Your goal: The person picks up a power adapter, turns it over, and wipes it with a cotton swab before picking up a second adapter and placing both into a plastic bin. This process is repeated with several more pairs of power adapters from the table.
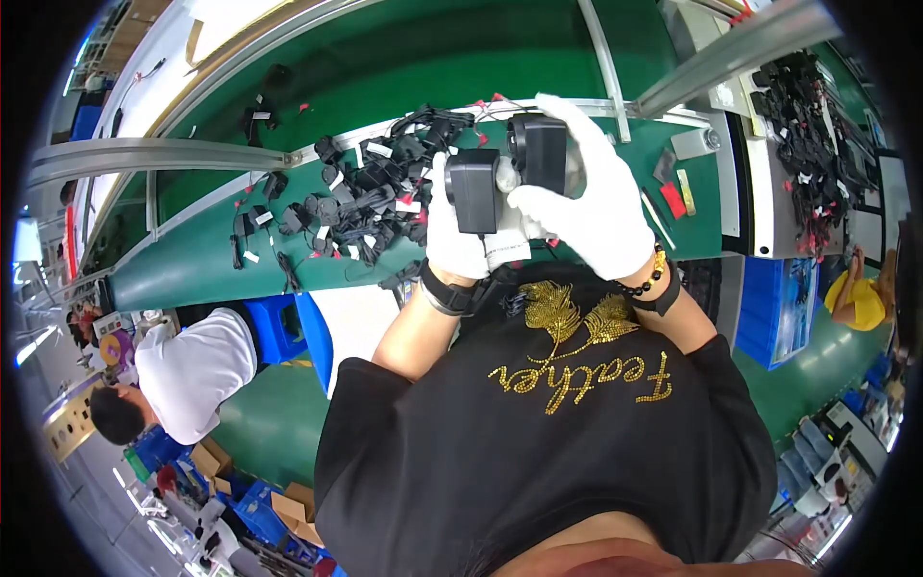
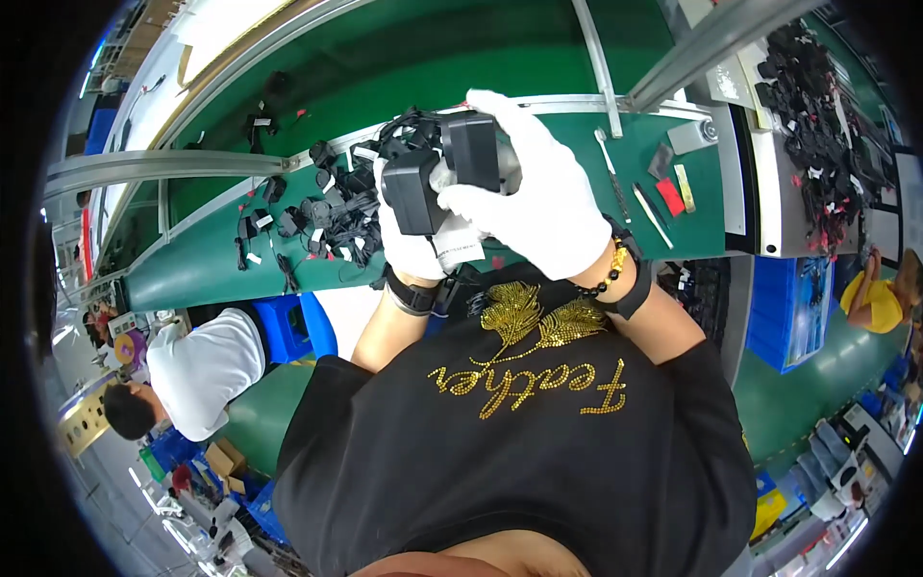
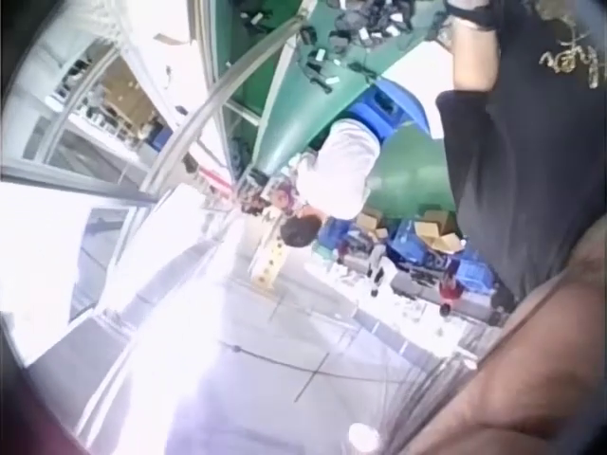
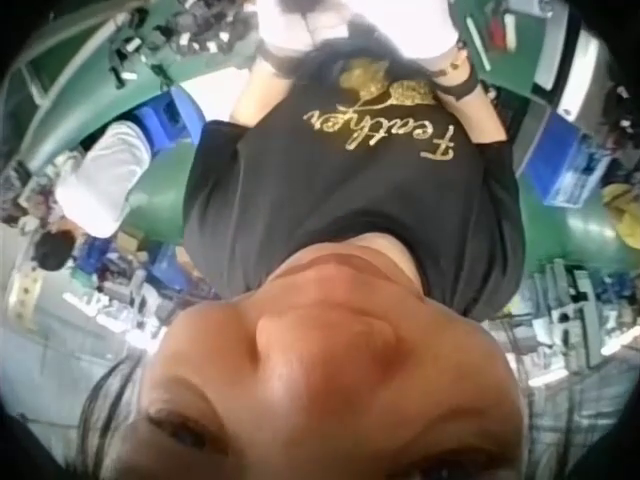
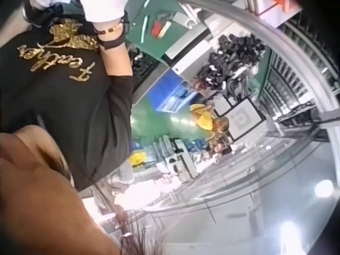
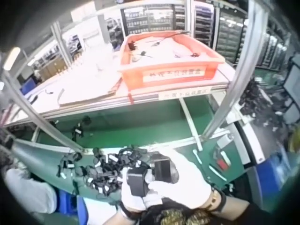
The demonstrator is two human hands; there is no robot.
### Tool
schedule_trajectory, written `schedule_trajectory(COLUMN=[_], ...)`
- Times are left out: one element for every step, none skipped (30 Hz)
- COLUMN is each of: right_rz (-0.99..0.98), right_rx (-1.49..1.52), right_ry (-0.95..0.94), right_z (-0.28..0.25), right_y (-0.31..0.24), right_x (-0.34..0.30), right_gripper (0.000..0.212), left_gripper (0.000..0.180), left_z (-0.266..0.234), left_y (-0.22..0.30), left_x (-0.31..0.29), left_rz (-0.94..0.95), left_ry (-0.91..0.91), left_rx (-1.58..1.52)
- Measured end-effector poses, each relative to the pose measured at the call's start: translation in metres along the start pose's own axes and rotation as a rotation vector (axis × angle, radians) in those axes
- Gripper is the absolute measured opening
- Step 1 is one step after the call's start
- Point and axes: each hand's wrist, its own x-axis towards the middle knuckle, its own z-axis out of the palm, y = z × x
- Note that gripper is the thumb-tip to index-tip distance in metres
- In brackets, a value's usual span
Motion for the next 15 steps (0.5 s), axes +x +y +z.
schedule_trajectory(right_rz=[0.063, 0.109, 0.207, 0.235, 0.235, 0.174, -0.085, -0.388, -0.149, 0.134, 0.437, 0.303, 0.295, 0.305, 0.178], right_rx=[0.075, 0.149, 0.36, 0.426, 0.427, 0.471, 0.064, -0.218, 0.002, 0.205, 0.561, 0.33, 0.465, 0.623, 0.641], right_ry=[-0.015, -0.028, -0.035, -0.005, 0.001, -0.009, 0.016, 0.094, 0.016, -0.027, 0.107, 0.095, 0.187, 0.267, 0.236], right_z=[-0.005, -0.011, -0.014, -0.016, -0.022, -0.027, -0.036, -0.045, -0.052, -0.058, -0.06, -0.068, -0.068, -0.066, -0.065], right_y=[0.003, 0.006, 0.011, 0.017, 0.025, 0.034, 0.045, 0.056, 0.059, 0.062, 0.061, 0.058, 0.051, 0.042, 0.034], right_x=[-0.007, -0.014, -0.019, -0.024, -0.028, -0.03, -0.029, -0.025, -0.031, -0.036, -0.04, -0.048, -0.057, -0.065, -0.073], right_gripper=[0.064, 0.061, 0.051, 0.041, 0.035, 0.03, 0.017, 0.017, 0.018, 0.019, 0.021, 0.024, 0.028, 0.033, 0.045], left_gripper=[0.063, 0.064, 0.065, 0.065, 0.065, 0.066, 0.069, 0.072, 0.072, 0.072, 0.071, 0.071, 0.069, 0.068, 0.066], left_z=[0.002, 0.002, 0.002, 0.001, 0.0, -0.001, -0.002, -0.002, -0.002, -0.001, 0.001, 0.002, 0.004, 0.006, 0.007], left_y=[-0.005, -0.01, -0.015, -0.021, -0.028, -0.035, -0.043, -0.051, -0.058, -0.065, -0.07, -0.074, -0.078, -0.083, -0.087], left_x=[-0.003, -0.003, -0.003, -0.003, -0.004, -0.005, -0.004, -0.004, -0.004, -0.005, -0.005, -0.006, -0.006, -0.006, -0.006], left_rz=[0.002, -0.011, -0.077, -0.108, -0.145, -0.183, -0.219, -0.176, -0.163, -0.147, -0.147, -0.15, -0.158, -0.146, -0.135], left_ry=[0.046, -0.016, -0.119, -0.104, -0.084, -0.064, -0.13, -0.153, -0.117, -0.079, 0.004, 0.059, 0.016, 0.034, 0.136], left_rx=[0.1, 0.19, 0.157, 0.162, 0.15, 0.138, 0.059, 0.131, 0.176, 0.222, 0.263, 0.278, 0.272, 0.332, 0.423])
